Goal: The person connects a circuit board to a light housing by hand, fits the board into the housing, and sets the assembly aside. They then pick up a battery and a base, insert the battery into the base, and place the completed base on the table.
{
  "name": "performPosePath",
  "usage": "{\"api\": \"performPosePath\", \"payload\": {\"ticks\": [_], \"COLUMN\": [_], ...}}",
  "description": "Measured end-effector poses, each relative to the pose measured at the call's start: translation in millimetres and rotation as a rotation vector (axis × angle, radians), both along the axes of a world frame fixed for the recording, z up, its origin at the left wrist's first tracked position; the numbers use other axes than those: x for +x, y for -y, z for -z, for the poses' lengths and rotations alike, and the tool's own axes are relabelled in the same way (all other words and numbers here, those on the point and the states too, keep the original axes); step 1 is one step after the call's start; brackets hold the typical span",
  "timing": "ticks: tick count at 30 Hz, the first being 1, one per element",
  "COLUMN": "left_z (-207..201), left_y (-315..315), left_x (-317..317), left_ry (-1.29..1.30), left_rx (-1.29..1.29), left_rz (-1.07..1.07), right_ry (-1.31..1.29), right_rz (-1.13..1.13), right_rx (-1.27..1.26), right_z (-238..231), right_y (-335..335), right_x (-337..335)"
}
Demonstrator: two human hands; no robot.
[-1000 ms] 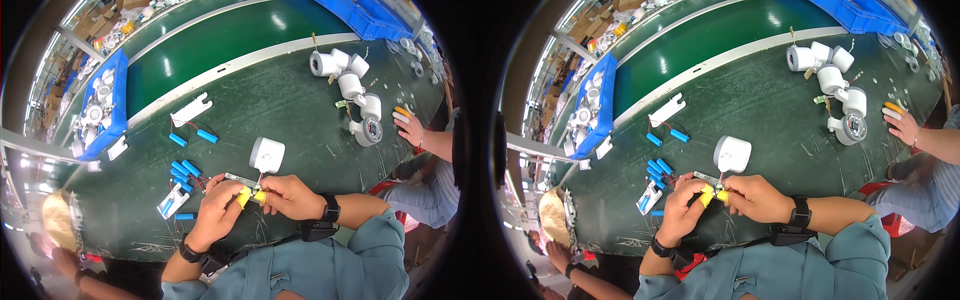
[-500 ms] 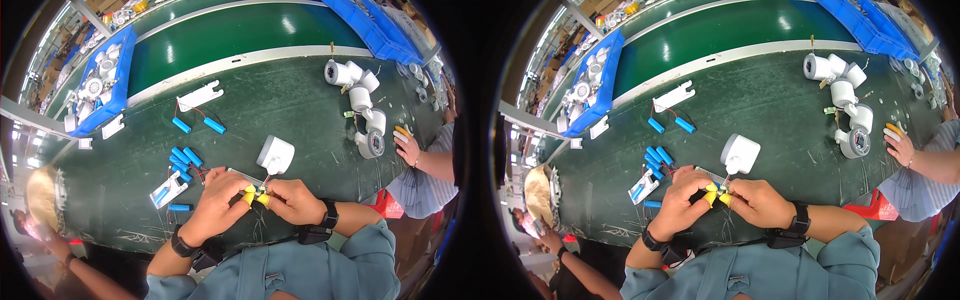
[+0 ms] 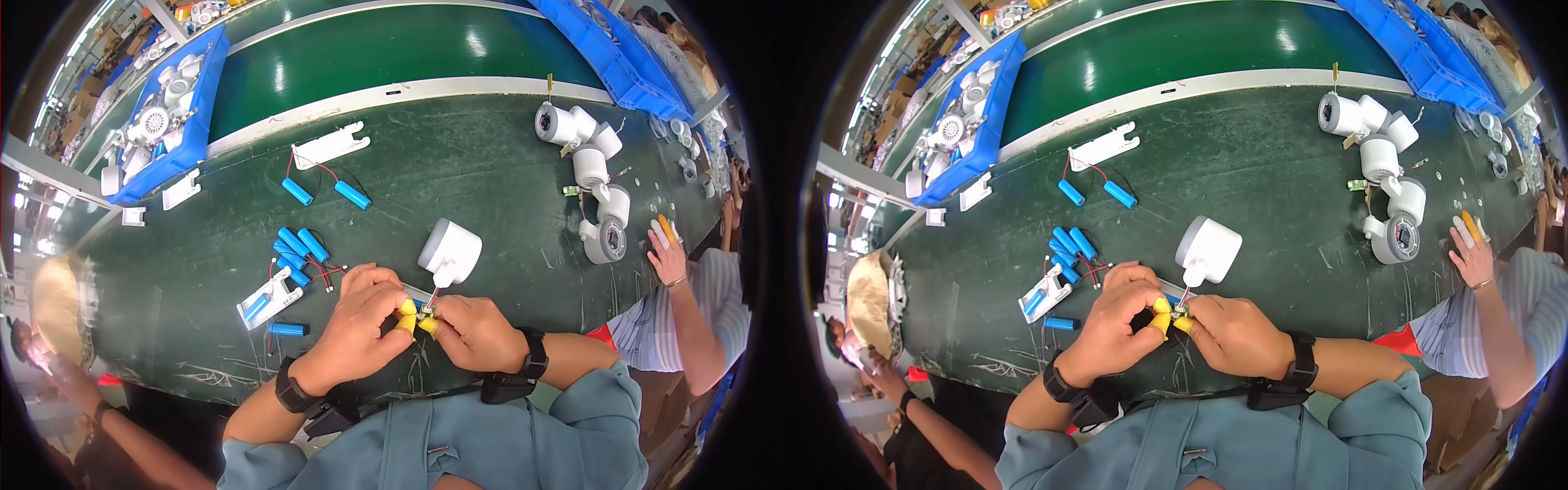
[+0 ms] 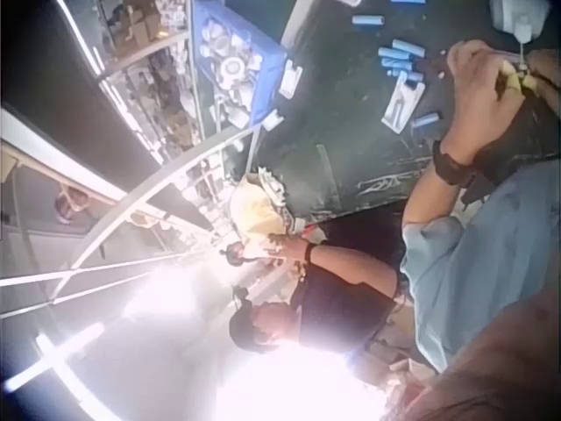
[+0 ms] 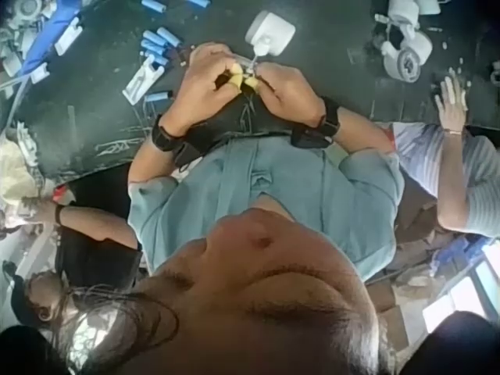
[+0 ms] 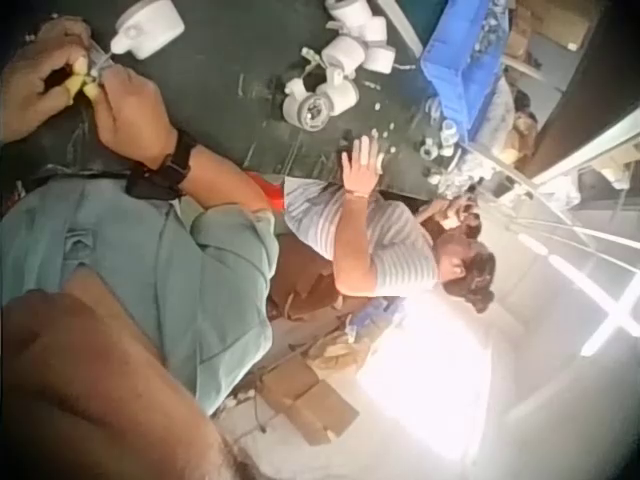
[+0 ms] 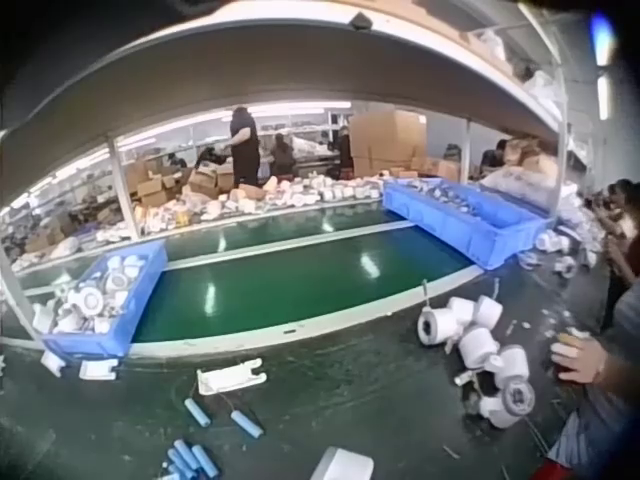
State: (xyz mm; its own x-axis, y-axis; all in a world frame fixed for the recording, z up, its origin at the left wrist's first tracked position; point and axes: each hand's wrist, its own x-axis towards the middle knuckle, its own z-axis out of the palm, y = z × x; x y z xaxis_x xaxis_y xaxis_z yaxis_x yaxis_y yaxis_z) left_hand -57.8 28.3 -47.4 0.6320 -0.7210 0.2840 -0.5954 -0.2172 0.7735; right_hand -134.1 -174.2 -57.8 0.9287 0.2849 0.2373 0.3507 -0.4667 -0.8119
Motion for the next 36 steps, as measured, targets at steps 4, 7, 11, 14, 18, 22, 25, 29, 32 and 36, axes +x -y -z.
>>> {"api": "performPosePath", "payload": {"ticks": [4, 7, 11, 14, 18, 22, 25, 29, 32, 36], "left_z": [0, -2, -6, -3, -2, -4, -6, -6, -7, -7], "left_y": [2, 5, 9, 7, 4, -6, -6, -5, -3, -1], "left_x": [-1, -2, -4, 0, 11, 17, 16, 16, 13, 11], "left_ry": [-0.018, -0.037, -0.019, -0.038, -0.001, 0.020, -0.008, -0.006, 0.003, -0.001], "left_rx": [-0.002, -0.017, -0.018, -0.017, -0.014, 0.044, 0.058, 0.070, 0.069, 0.081], "left_rz": [0.004, -0.006, -0.009, 0.020, 0.059, 0.139, 0.168, 0.195, 0.184, 0.212], "right_ry": [0.043, 0.055, 0.076, 0.057, 0.029, -0.217, -0.350, -0.469, -0.501, -0.477], "right_rz": [0.015, 0.033, 0.051, 0.087, 0.016, -0.157, -0.208, -0.192, -0.152, -0.151], "right_rx": [-0.037, -0.037, -0.034, -0.010, 0.064, 0.259, 0.340, 0.397, 0.443, 0.431], "right_z": [1, 2, 0, 1, 1, 0, -1, -6, -8, -4], "right_y": [-2, -2, -2, -3, 2, 5, 8, 8, 5, 5], "right_x": [-1, -2, -2, -2, 4, 0, 3, 7, 7, 5]}}
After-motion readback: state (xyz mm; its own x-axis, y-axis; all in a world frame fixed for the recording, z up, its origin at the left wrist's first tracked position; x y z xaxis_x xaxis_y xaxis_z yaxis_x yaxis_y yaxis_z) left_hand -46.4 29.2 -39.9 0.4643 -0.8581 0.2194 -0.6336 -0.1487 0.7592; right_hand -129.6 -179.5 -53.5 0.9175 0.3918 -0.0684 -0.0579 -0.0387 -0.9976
